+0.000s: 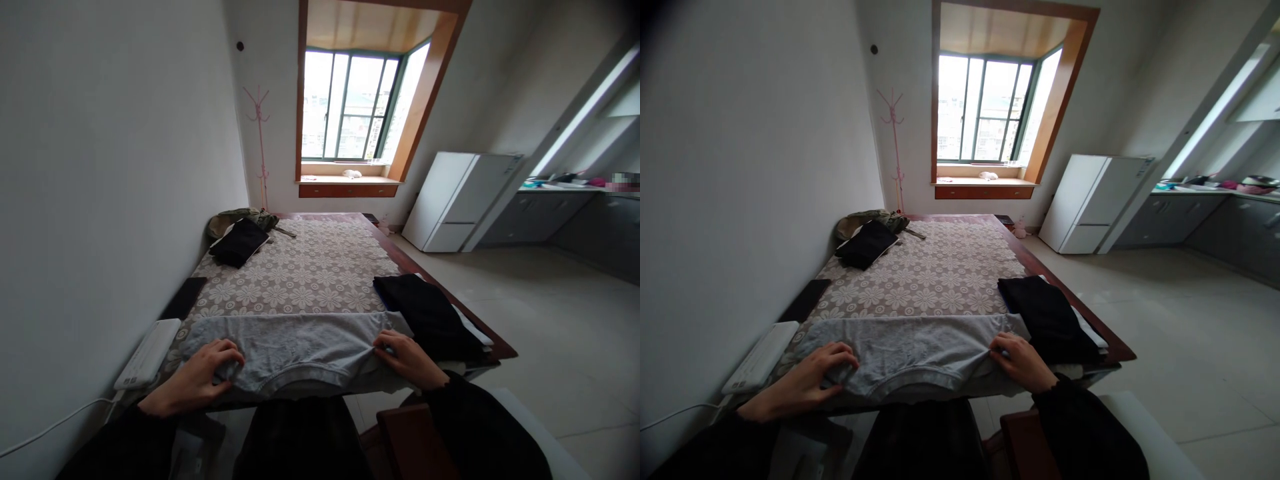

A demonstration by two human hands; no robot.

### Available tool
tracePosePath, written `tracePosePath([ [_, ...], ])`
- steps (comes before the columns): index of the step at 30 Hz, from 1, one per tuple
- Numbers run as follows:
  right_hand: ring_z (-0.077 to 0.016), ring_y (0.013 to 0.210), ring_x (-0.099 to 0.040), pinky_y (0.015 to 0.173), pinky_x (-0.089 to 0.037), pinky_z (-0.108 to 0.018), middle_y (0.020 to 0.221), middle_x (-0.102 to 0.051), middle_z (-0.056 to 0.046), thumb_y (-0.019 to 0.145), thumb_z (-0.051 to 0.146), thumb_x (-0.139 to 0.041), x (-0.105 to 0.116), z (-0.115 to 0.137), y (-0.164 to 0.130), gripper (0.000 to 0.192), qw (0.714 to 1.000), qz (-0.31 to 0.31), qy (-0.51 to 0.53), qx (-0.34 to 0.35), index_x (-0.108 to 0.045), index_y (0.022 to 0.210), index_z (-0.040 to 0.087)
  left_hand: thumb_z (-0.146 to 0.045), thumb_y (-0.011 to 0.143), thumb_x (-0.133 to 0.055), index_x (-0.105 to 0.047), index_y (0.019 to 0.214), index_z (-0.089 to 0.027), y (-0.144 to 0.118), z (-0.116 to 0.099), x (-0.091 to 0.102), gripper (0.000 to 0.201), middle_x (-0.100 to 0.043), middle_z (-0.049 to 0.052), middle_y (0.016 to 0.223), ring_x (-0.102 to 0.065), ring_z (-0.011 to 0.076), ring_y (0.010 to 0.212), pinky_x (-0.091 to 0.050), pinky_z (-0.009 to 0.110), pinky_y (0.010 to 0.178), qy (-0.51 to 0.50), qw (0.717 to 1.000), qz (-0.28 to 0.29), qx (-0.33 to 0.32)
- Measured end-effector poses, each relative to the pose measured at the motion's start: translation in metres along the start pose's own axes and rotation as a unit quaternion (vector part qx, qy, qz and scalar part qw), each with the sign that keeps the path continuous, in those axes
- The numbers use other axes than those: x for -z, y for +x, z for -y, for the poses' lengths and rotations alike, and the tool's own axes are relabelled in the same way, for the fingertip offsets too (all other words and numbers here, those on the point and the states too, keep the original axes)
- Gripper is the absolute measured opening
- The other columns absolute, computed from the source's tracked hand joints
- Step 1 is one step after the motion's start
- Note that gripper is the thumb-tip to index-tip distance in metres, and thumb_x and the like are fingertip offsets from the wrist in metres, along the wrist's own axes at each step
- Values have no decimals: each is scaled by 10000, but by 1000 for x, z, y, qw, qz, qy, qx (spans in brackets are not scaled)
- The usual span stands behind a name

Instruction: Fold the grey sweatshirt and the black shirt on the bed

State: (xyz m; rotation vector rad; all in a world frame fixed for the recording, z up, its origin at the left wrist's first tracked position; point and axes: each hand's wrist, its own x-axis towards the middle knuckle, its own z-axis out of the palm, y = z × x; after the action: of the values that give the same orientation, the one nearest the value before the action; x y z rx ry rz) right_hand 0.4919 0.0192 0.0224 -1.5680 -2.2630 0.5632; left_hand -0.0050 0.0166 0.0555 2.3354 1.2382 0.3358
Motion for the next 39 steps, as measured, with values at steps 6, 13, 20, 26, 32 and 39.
tracePosePath([
  [6, -242, 884, -667, 812, -512, -379, 930, -705, -52, 967, 407, -481, 0, -2, 6, 223, 999, -23, 31, -5, -623, 913, 244, -303, 893, -602, -697, 901, -232, 0, 4, 3, 119, -698, 59, 1072, -635, 227, 1036, -471, 314, 953, -22, 1000, 17, 9],
  [13, -231, 842, -641, 793, -497, -354, 897, -690, -50, 983, 420, -455, 42, 4, 45, 245, 997, -63, 36, 36, -608, 961, 230, -446, 977, -468, -623, 934, -212, 38, 21, 38, 285, -679, 16, 874, -615, 180, 800, -483, 270, 747, -75, 995, -41, 43],
  [20, -196, 929, -630, 842, -472, -274, 970, -731, -51, 924, 259, -513, 100, -3, 195, 197, 994, -28, -90, -62, -693, 962, 189, -305, 890, -517, -661, 968, -184, 186, 54, 109, 204, -722, 68, 946, -649, 210, 846, -471, 275, 754, 61, 976, -152, 146],
  [26, -181, 808, -615, 722, -450, -251, 821, -722, -42, 857, 239, -622, 69, -44, 262, 130, 985, -13, -125, -121, -742, 849, 190, -257, 872, -557, -692, 948, -197, 263, 100, 86, 166, -753, 89, 952, -689, 231, 894, -485, 280, 777, 83, 967, -134, 201],
  [32, -169, 837, -627, 722, -444, -233, 892, -743, -46, 883, 209, -586, 37, -80, 261, 171, 986, -26, -124, -105, -744, 944, 185, -318, 950, -500, -671, 1032, -223, 257, 130, 57, 212, -755, 91, 1009, -690, 230, 914, -479, 288, 756, 89, 964, -135, 214],
  [39, -219, 964, -637, 800, -453, -278, 1015, -739, -88, 946, 242, -531, 64, -68, 272, 218, 980, -106, -137, -102, -699, 1079, 203, -300, 974, -463, -631, 1106, -229, 259, 114, 84, 224, -721, 110, 1094, -665, 269, 1036, -479, 346, 875, 112, 957, -195, 184],
])
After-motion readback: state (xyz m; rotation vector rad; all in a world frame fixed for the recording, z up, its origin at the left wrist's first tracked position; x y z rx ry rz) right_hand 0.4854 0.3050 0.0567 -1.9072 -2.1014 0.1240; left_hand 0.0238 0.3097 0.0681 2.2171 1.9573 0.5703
